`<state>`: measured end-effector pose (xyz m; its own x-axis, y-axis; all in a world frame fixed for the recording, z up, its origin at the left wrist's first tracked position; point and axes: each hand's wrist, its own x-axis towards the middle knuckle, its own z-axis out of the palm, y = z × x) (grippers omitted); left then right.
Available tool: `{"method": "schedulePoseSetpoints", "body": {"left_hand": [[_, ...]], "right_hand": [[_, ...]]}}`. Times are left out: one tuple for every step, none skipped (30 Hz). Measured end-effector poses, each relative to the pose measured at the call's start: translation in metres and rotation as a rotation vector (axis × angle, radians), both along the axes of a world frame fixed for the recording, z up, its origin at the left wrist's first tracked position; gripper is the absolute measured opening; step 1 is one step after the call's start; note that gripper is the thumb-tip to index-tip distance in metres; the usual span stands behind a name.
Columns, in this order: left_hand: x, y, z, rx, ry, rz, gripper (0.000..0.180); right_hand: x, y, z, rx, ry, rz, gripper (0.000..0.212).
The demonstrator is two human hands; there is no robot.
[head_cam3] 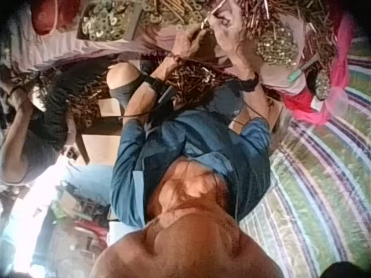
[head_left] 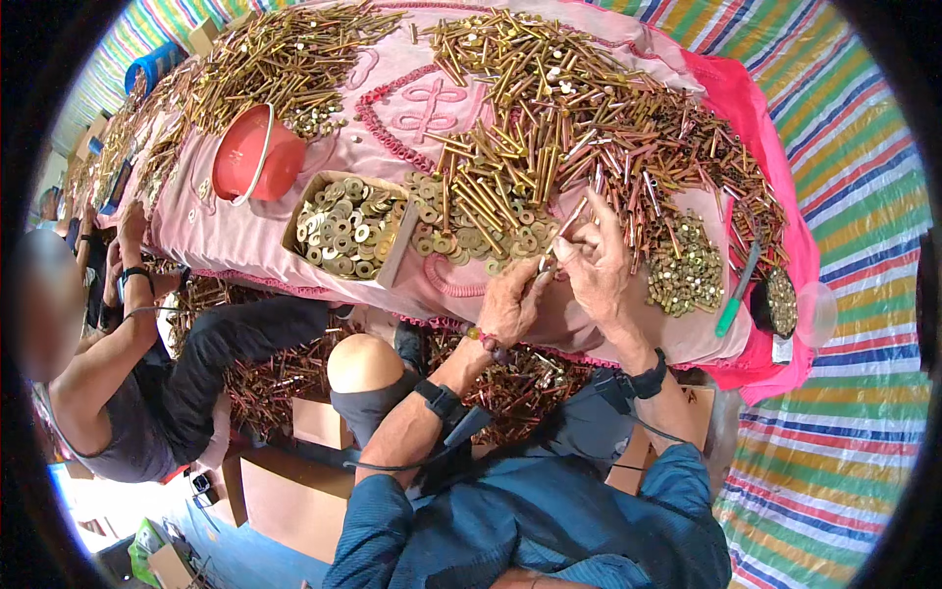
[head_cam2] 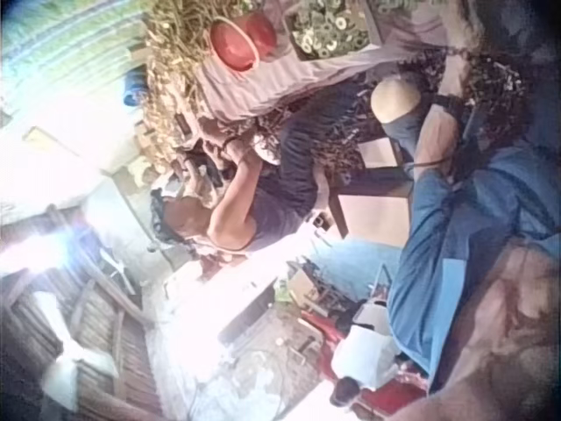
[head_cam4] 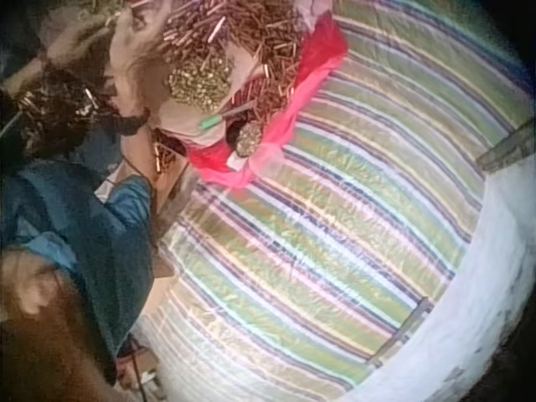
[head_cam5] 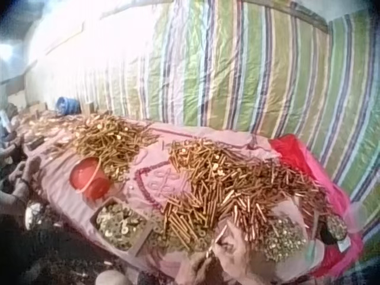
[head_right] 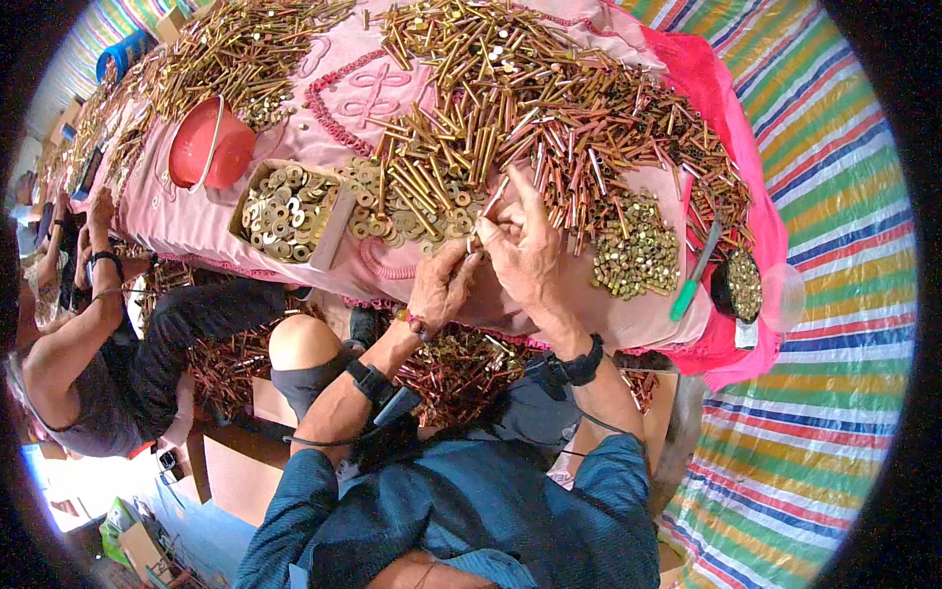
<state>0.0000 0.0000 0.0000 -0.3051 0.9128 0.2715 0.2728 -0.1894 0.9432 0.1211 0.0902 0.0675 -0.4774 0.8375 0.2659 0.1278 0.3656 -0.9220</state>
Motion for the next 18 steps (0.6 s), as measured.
{"method": "schedulePoseSetpoints", "body": {"left_hand": [[-0.002,0.001,-0.002,-0.003,-0.004,0.002,0.025],[-0.005,0.002,-0.004,-0.007,-0.009,0.005,0.023],[0.0,0.001,-0.003,-0.012,-0.017,0.001,0.023],[0.005,-0.001,-0.003,0.017,0.004,0.016,0.023],[0.009,-0.003,-0.002,0.046,0.025,0.033,0.022],[0.008,-0.002,-0.002,0.047,0.029,0.03,0.022],[0.007,-0.001,-0.002,0.053,0.013,0.031,0.022],[0.006,0.0,-0.002,0.059,-0.004,0.032,0.022],[0.006,0.001,-0.001,0.059,-0.004,0.028,0.022],[0.006,0.001,-0.001,0.042,0.009,0.027,0.022],[0.005,0.001,0.0,0.026,0.021,0.027,0.022],[0.005,0.001,0.0,0.025,0.021,0.027,0.022],[0.004,0.001,0.0,0.028,0.057,0.037,0.023],[0.004,0.0,-0.001,0.031,0.094,0.047,0.023],[0.002,0.001,0.0,0.033,0.095,0.043,0.023],[0.001,0.001,0.0,0.073,0.136,0.042,0.025],[0.001,0.001,0.0,0.113,0.178,0.04,0.027],[0.002,0.001,0.0,0.114,0.178,0.039,0.027]], "right_hand": [[-0.003,-0.002,0.001,0.027,0.041,-0.015,0.07],[-0.006,-0.003,0.001,0.054,0.082,-0.03,0.066],[-0.001,-0.005,0.002,0.049,0.074,-0.034,0.066],[0.004,-0.007,0.004,0.01,0.108,-0.039,0.063],[0.008,-0.009,0.005,-0.029,0.141,-0.044,0.061],[0.006,-0.008,0.006,-0.079,0.236,-0.014,0.058],[0.006,-0.008,0.009,-0.078,0.24,-0.016,0.058],[0.006,-0.008,0.014,-0.161,0.264,-0.009,0.059],[0.008,-0.009,0.016,-0.246,0.285,-0.006,0.06],[0.007,-0.011,0.015,-0.24,0.3,-0.006,0.059],[0.007,-0.01,0.013,-0.24,0.3,-0.009,0.059],[0.005,-0.01,0.015,-0.066,0.201,0.001,0.057],[0.003,-0.011,0.018,0.108,0.101,0.012,0.056],[0.006,-0.018,0.025,0.187,-0.008,-0.029,0.05],[0.006,-0.016,0.023,0.189,-0.008,-0.033,0.05],[0.006,-0.013,0.019,0.434,-0.057,0.007,0.047],[0.006,-0.011,0.015,0.679,-0.109,0.047,0.044],[0.005,-0.014,0.01,0.602,-0.099,0.072,0.044]]}}
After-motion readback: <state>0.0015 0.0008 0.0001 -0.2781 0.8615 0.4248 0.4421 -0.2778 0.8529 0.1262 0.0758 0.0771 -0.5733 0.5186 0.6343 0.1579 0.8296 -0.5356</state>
